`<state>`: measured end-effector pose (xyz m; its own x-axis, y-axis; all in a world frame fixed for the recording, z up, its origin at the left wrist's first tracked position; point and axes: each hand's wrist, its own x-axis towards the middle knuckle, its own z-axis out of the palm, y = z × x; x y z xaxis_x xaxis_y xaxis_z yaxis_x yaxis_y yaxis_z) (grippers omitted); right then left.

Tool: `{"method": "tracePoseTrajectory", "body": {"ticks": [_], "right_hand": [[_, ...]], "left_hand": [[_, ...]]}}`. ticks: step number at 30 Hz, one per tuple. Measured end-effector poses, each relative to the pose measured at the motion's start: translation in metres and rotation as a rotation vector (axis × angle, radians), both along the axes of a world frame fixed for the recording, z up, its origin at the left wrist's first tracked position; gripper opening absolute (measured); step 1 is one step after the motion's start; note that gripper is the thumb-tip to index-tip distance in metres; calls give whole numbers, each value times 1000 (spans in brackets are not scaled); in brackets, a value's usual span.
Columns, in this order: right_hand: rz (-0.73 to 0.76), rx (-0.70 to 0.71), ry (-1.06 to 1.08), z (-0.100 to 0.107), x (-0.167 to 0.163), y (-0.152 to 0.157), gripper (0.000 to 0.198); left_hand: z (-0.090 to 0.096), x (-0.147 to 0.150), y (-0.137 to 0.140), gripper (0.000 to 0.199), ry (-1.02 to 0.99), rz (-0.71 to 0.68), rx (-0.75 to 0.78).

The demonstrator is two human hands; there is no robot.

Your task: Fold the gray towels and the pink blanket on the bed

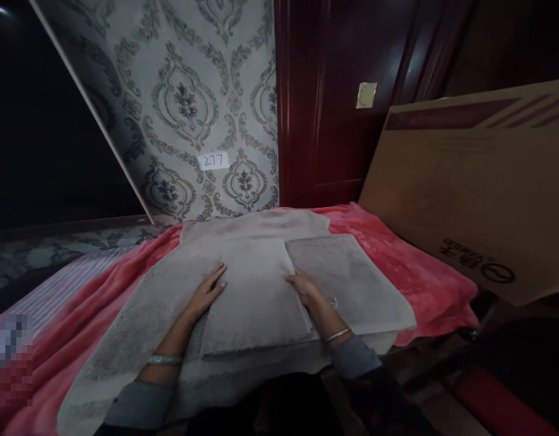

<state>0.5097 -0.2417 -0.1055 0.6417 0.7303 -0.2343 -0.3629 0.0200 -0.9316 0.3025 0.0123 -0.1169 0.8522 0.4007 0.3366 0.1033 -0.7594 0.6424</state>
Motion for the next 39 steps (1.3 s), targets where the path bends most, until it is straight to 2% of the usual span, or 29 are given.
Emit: {"method": "tracePoseTrajectory", "body": {"ticks": [5, 9, 16, 24, 26, 30, 32, 36, 39], "right_hand": [[18, 5, -21, -4, -3, -5, 46], [-28, -22, -34, -1, -3, -4, 40], [-50, -37, -89, 2, 5, -14, 46], [-35, -9, -304, -1, -14, -40, 68], [-58, -53, -361, -2, -15, -43, 70], [-196, -279, -557, -6, -9, -48, 75], [-207, -354, -672, -7, -6, -50, 75], [-204, -397, -779, -3, -8, -51, 69], [-206, -450, -847, 3, -16, -52, 57]], "left_hand": [[2, -1, 0, 55, 46, -6, 71], [3, 1, -2, 56, 82, -44, 116], [4, 4, -4, 57, 99, -93, 198], [7, 4, -7, 62, 148, -126, 221], [7, 5, -8, 64, 165, -123, 232], [7, 6, -12, 62, 186, -72, 258], [7, 6, -13, 61, 186, -70, 269], [8, 6, -14, 62, 162, -90, 279], [8, 6, -14, 63, 147, -90, 277]]}}
